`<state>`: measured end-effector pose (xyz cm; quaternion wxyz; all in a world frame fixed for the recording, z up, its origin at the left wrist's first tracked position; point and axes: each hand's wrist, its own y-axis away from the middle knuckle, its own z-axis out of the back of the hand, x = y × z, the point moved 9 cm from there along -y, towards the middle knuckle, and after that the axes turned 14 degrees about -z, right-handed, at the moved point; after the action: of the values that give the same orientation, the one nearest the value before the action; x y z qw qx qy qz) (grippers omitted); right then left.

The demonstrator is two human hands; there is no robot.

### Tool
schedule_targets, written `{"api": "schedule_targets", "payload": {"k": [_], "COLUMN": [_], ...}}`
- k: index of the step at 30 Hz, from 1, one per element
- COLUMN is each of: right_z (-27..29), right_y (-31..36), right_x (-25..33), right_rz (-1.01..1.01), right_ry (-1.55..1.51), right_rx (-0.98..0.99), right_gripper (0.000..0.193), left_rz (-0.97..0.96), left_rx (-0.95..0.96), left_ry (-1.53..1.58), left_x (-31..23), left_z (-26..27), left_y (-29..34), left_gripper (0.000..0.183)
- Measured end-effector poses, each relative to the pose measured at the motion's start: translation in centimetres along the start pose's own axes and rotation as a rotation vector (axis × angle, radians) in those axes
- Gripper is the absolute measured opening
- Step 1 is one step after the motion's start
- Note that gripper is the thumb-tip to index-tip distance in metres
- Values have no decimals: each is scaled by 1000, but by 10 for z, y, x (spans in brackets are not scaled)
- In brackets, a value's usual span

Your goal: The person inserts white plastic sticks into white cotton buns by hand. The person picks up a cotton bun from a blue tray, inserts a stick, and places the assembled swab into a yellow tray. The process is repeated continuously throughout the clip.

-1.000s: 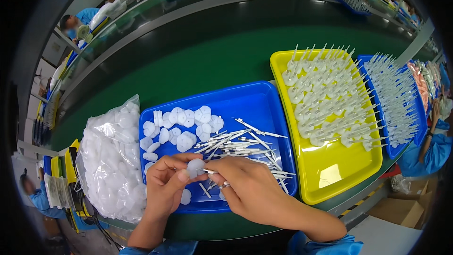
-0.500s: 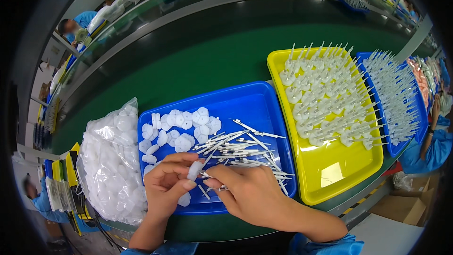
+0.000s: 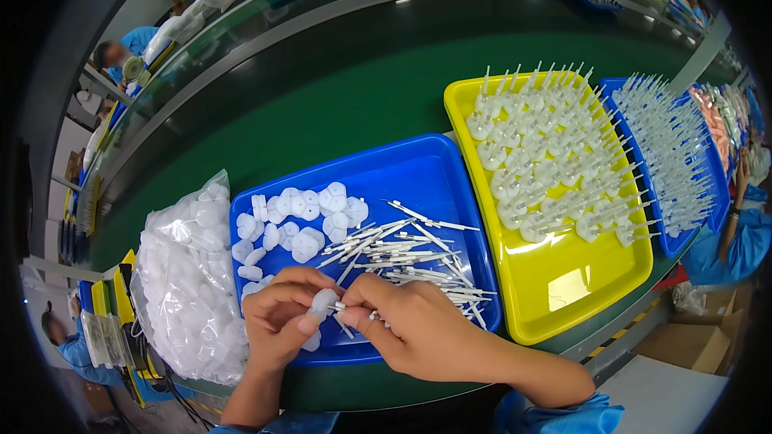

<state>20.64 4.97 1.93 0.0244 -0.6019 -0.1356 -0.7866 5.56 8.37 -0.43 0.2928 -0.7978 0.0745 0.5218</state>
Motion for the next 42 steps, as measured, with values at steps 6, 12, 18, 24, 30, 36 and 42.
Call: {"api": "schedule_targets", "payload": {"k": [6, 12, 18, 24, 30, 36, 42], "right_z": [3, -1, -4, 3, 8, 5, 4], "right_y": [3, 8, 7, 2, 5, 5, 5], "right_x": [6, 7, 3, 7, 20, 15, 11], "right_rz": [52, 104, 72, 176, 288, 256, 254], "right_ry": [212, 492, 486, 338, 290, 227, 188], "right_rx": [-103, -205, -202, -238, -282, -262, -256], "right_gripper": [10, 21, 22, 18, 15, 18, 19], "left_rz": [25, 61, 77, -170, -329, -497, -576], "left_rx": [41, 88, 97, 142, 123, 226, 325], "left_ry": [6, -100, -178, -508, -622, -738, -860], "left_x": [3, 10, 14, -13, -34, -45, -48], "left_z": [-1, -2, 0, -5, -16, -23, -34], "left_y": [-3, 2, 4, -6, -10, -6, -4], "left_gripper": [26, 26, 27, 33, 39, 41, 39]}}
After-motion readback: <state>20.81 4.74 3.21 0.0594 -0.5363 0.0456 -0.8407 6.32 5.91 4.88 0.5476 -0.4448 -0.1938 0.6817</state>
